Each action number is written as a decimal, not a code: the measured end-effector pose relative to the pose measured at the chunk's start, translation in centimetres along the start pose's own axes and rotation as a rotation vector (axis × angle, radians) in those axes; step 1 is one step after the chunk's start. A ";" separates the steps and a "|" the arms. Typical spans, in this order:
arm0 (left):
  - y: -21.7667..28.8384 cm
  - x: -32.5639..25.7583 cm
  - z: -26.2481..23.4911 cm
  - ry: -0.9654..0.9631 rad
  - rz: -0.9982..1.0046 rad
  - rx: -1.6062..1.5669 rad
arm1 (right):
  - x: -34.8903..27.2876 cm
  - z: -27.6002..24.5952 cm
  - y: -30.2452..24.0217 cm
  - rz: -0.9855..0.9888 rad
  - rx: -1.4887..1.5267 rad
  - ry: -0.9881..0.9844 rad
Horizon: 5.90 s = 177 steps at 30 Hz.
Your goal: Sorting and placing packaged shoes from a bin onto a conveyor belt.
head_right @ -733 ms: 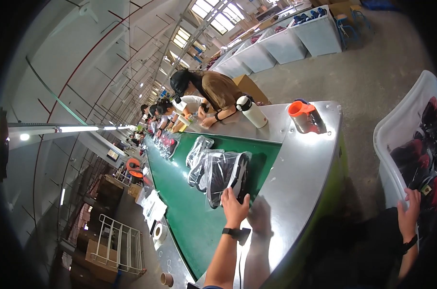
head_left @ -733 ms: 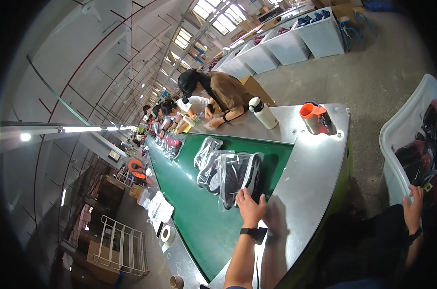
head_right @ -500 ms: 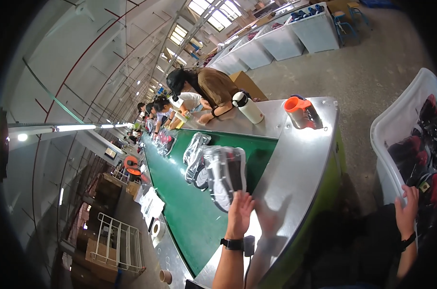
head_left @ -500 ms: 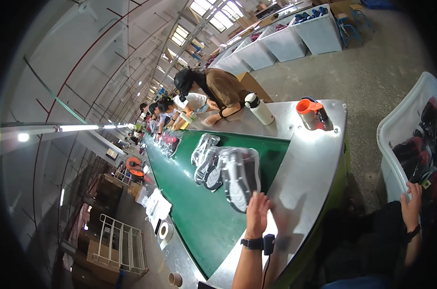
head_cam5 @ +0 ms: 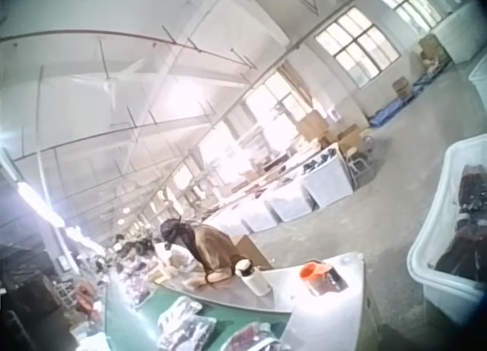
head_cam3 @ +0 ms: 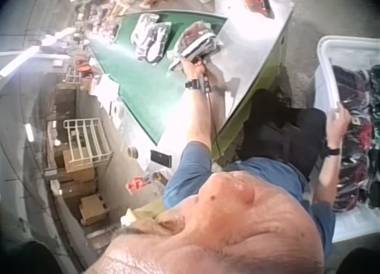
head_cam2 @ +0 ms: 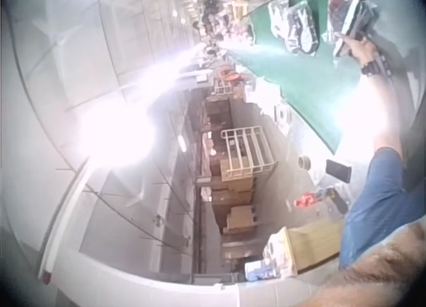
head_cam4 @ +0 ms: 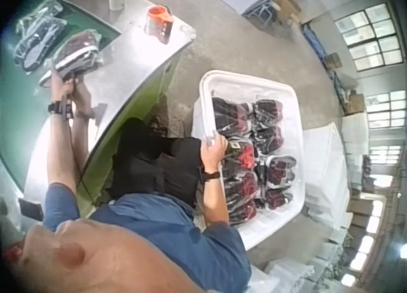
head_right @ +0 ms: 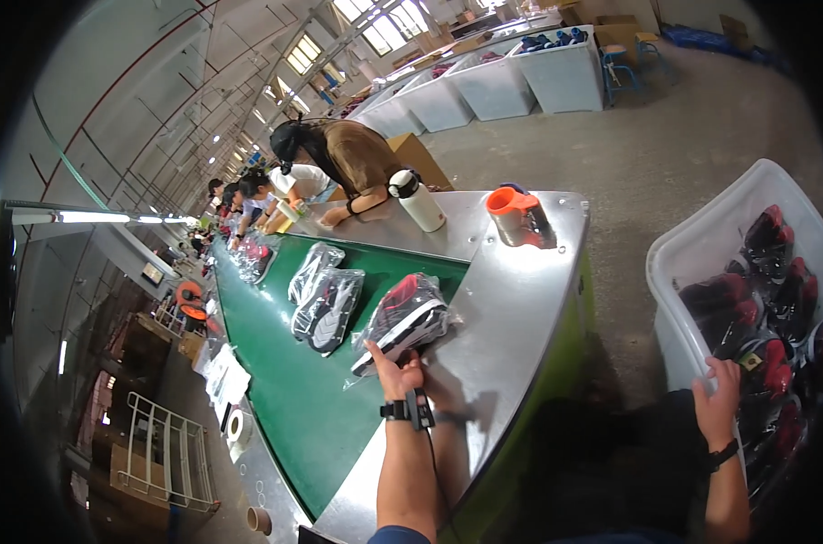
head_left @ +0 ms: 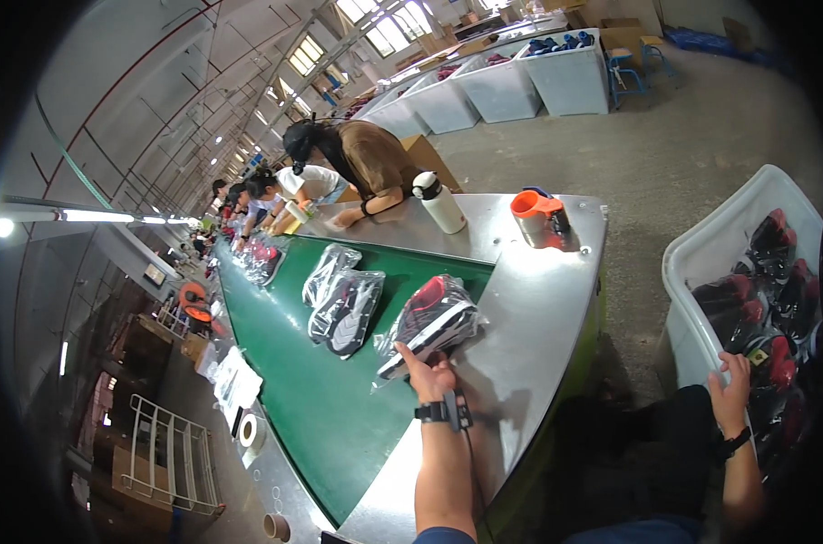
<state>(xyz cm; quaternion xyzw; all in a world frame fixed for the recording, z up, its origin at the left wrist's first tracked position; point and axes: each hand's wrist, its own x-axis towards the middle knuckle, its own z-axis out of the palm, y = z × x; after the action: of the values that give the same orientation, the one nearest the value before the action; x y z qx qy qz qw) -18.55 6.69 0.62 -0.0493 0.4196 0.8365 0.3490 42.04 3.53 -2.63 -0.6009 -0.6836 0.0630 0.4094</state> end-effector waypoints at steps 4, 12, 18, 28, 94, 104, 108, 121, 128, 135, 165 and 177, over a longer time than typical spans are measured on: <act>-0.8 2.3 0.9 0.048 0.093 0.047 | -0.1 0.0 0.1 0.017 -0.030 -0.003; -1.0 -2.4 -1.2 -0.464 0.120 -0.378 | -0.5 -0.8 0.4 -0.009 -0.026 0.011; -6.1 -8.8 2.3 -0.658 -0.288 -0.385 | 2.4 -0.8 -4.6 0.132 0.434 -0.079; -10.0 -18.2 3.5 -0.896 -0.953 -0.168 | 2.6 1.0 -16.5 0.262 1.156 -0.479; -10.4 -16.4 1.8 -1.087 -0.963 -0.024 | 2.9 -1.6 -17.3 0.281 1.123 -0.530; -9.3 -18.5 3.4 -1.183 -0.781 0.343 | 1.9 -0.8 -14.6 0.600 1.418 -0.592; -9.5 -18.5 3.6 -1.221 -0.775 0.359 | 1.8 -0.2 -14.3 0.672 1.504 -0.604; -9.6 -18.7 4.4 -1.221 -0.803 0.399 | 1.7 -1.2 -13.7 0.766 1.544 -0.597; -10.4 -19.0 3.9 -1.121 -0.803 0.432 | 1.6 -3.9 -11.6 0.790 1.564 -0.418; -10.3 -19.4 4.2 -1.151 -0.753 0.549 | 5.2 -14.6 -1.6 0.556 1.663 -0.100; 0.0 -14.8 4.0 -0.984 -0.375 0.733 | 0.8 -1.4 2.8 0.100 -0.042 -0.177; 11.4 8.3 -3.8 -0.212 0.847 1.993 | 0.8 -0.5 2.0 0.149 0.040 -0.228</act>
<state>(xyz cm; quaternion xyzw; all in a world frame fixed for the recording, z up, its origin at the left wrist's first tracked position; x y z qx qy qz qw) -32.70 3.82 2.69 0.4771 0.8602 0.1728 -0.0501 43.92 4.62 -3.08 -0.6307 -0.6777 0.1748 0.3353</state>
